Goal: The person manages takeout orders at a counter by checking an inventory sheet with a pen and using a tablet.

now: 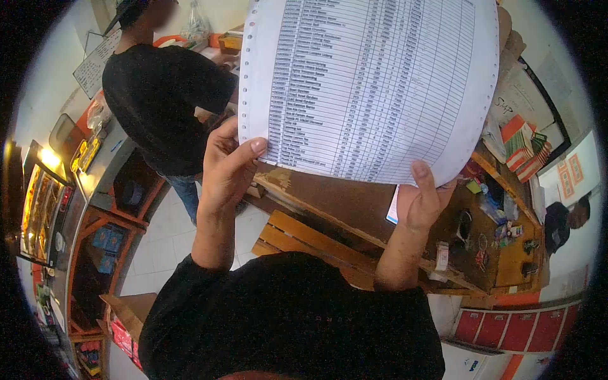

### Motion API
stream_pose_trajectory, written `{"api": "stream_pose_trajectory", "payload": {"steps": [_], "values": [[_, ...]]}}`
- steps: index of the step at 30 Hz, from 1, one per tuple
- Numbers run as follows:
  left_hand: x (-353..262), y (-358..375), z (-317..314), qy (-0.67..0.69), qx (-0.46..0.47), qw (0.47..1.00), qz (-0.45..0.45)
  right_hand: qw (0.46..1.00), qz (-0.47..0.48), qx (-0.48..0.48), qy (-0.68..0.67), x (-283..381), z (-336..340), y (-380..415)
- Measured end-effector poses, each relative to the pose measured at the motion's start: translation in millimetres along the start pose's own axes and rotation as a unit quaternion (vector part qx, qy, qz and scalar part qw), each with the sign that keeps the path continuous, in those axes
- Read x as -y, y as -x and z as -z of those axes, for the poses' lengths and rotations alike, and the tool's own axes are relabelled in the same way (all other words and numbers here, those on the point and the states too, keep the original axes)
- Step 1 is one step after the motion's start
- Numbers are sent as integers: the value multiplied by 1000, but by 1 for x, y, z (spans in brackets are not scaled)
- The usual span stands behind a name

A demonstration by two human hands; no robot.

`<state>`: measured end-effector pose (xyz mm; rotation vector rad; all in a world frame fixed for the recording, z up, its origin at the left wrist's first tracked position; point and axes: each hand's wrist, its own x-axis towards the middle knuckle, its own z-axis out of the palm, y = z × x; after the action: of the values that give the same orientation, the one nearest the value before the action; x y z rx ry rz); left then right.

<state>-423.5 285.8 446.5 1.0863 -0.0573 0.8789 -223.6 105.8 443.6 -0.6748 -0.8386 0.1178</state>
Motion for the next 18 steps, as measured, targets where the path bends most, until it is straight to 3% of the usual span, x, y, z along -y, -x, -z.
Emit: {"api": "stream_pose_trajectory", "payload": {"steps": [18], "values": [[3, -3, -2, 8, 6, 1000, -12, 1000, -6, -1, 12, -3, 8, -5]]}}
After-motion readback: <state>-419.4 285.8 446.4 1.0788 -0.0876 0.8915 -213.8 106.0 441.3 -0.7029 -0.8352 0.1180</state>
